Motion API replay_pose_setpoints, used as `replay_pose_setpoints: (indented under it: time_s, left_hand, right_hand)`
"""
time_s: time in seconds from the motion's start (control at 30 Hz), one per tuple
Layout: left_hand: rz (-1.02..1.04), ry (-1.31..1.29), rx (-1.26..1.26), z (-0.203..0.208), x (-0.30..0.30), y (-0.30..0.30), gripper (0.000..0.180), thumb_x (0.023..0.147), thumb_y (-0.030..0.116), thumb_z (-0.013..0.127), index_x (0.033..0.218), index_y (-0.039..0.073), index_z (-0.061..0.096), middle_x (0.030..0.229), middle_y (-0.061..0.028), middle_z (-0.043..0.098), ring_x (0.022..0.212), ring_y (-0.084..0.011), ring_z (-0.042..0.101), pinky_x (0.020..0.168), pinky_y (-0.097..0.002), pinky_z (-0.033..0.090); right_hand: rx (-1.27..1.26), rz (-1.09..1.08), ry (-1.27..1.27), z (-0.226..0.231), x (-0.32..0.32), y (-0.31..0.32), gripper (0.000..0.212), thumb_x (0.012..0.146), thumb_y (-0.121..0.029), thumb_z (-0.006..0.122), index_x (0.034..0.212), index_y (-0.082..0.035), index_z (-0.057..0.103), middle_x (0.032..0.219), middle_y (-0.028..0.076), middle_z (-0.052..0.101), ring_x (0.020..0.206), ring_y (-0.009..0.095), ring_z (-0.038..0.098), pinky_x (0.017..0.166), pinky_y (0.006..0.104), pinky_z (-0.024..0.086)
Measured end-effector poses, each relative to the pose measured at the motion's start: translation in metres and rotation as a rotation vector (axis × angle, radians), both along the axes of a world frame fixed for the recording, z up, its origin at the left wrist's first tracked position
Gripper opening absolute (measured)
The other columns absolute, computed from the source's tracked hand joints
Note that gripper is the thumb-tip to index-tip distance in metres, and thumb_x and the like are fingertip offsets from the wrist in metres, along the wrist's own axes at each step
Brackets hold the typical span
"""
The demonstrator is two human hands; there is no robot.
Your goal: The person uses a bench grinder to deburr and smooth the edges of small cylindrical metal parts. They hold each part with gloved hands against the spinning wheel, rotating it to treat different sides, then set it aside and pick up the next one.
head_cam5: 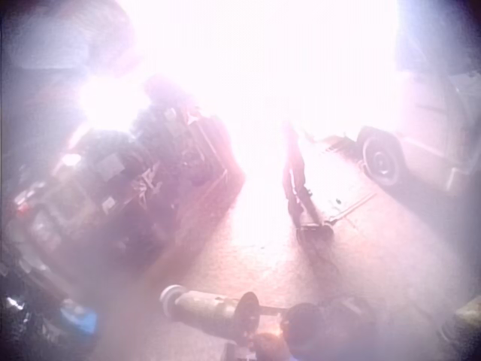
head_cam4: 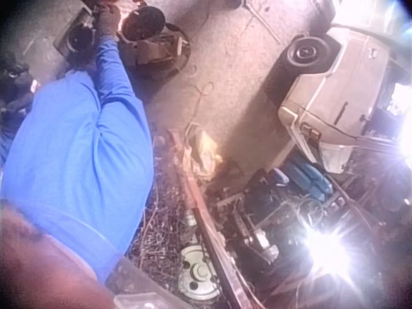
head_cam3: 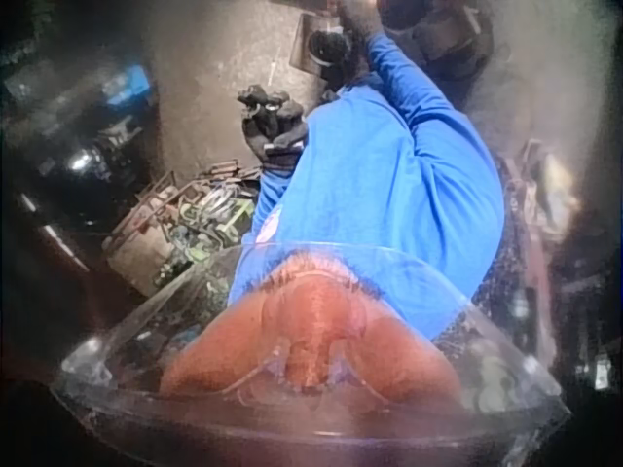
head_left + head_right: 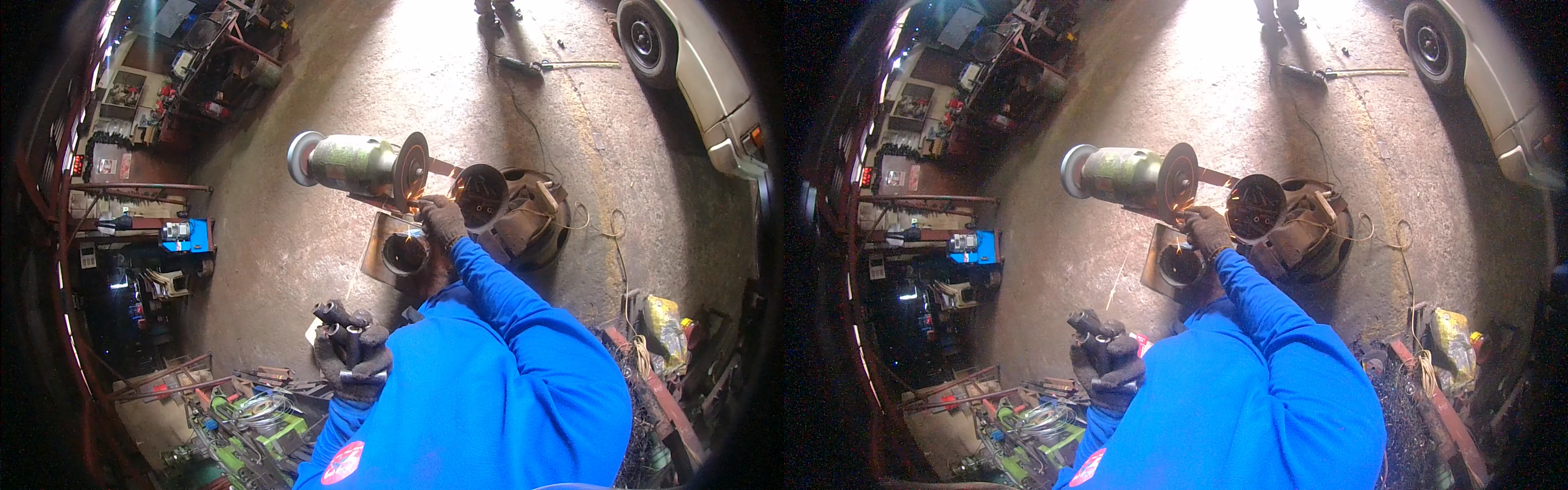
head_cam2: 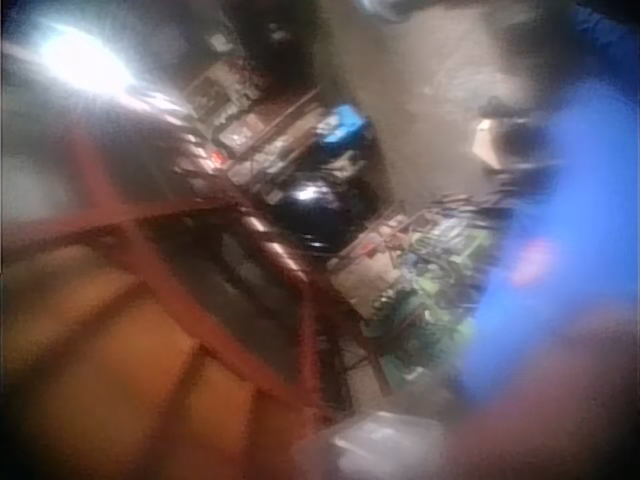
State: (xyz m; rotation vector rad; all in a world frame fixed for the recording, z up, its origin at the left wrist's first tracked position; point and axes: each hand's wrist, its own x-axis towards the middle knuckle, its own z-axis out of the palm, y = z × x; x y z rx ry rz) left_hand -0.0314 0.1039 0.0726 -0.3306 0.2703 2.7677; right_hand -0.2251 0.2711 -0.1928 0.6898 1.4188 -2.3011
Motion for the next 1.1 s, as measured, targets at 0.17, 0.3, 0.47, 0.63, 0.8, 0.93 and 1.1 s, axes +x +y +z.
replay_pose_setpoints:
  time_s: [0.17, 0.3, 0.47, 0.63, 0.8, 0.93, 1.1]
  left_hand:
    - [-0.003, 0.013, 0.002, 0.001, -0.001, -0.001, 0.042, 0.113, 0.036, 0.060, 0.153, 0.022, 0.064, 0.141, -0.0168, 0.065, 0.121, -0.0296, 0.067, 0.064, -0.0258, 0.066]
    - [-0.030, 0.029, 0.042, 0.003, -0.004, -0.001, 0.041, 0.113, 0.035, 0.060, 0.152, 0.022, 0.066, 0.142, -0.0169, 0.064, 0.123, -0.0303, 0.067, 0.064, -0.0258, 0.066]
    - [-0.014, 0.064, 0.042, -0.001, -0.004, -0.001, 0.038, 0.114, 0.034, 0.060, 0.149, 0.025, 0.069, 0.145, -0.0171, 0.064, 0.126, -0.0322, 0.067, 0.065, -0.0253, 0.066]
    - [-0.008, 0.051, 0.029, 0.000, -0.003, 0.000, 0.036, 0.114, 0.033, 0.059, 0.148, 0.028, 0.070, 0.147, -0.0176, 0.063, 0.127, -0.0332, 0.066, 0.065, -0.0252, 0.066]
    - [-0.017, 0.065, 0.012, 0.000, -0.005, -0.002, 0.037, 0.114, 0.034, 0.060, 0.150, 0.027, 0.069, 0.148, -0.0185, 0.063, 0.127, -0.0327, 0.066, 0.063, -0.0244, 0.065]
    - [-0.016, 0.074, 0.007, 0.001, -0.006, -0.005, 0.041, 0.114, 0.034, 0.060, 0.153, 0.025, 0.067, 0.146, -0.0185, 0.063, 0.124, -0.0312, 0.066, 0.059, -0.0234, 0.063]
    - [0.004, 0.002, 0.039, -0.005, -0.001, -0.008, 0.046, 0.113, 0.041, 0.060, 0.155, 0.021, 0.065, 0.142, -0.0205, 0.066, 0.119, -0.0308, 0.065, 0.054, -0.0236, 0.060]
  right_hand:
    - [0.122, -0.028, 0.075, 0.006, 0.003, -0.002, 0.039, 0.097, 0.000, 0.065, 0.133, -0.003, 0.079, 0.095, 0.009, 0.082, 0.068, 0.011, 0.066, 0.061, 0.0285, 0.054]
    - [0.010, -0.051, 0.110, -0.020, -0.001, -0.006, 0.041, 0.096, 0.004, 0.064, 0.135, -0.005, 0.077, 0.106, 0.009, 0.083, 0.075, 0.012, 0.070, 0.064, 0.0289, 0.057]
    - [0.023, -0.013, 0.091, -0.021, -0.005, -0.004, 0.044, 0.096, 0.003, 0.065, 0.139, -0.004, 0.074, 0.113, 0.011, 0.084, 0.076, 0.012, 0.070, 0.065, 0.0284, 0.057]
    - [0.068, 0.034, 0.090, 0.001, -0.001, 0.002, 0.045, 0.095, 0.001, 0.066, 0.140, -0.003, 0.073, 0.112, 0.011, 0.084, 0.072, 0.011, 0.065, 0.063, 0.0280, 0.054]
    - [-0.075, 0.031, 0.093, 0.011, 0.008, 0.006, 0.038, 0.098, -0.001, 0.068, 0.135, 0.000, 0.074, 0.116, 0.012, 0.084, 0.072, 0.011, 0.066, 0.062, 0.0278, 0.054]
    - [-0.412, -0.099, 0.060, 0.040, 0.027, 0.015, 0.032, 0.108, -0.009, 0.067, 0.138, 0.003, 0.070, 0.115, 0.012, 0.081, 0.071, 0.010, 0.066, 0.062, 0.0249, 0.055]
    - [-0.475, -0.100, 0.230, 0.057, 0.053, 0.030, 0.035, 0.113, -0.018, 0.066, 0.140, 0.003, 0.067, 0.105, 0.008, 0.075, 0.076, 0.009, 0.067, 0.065, 0.0232, 0.057]
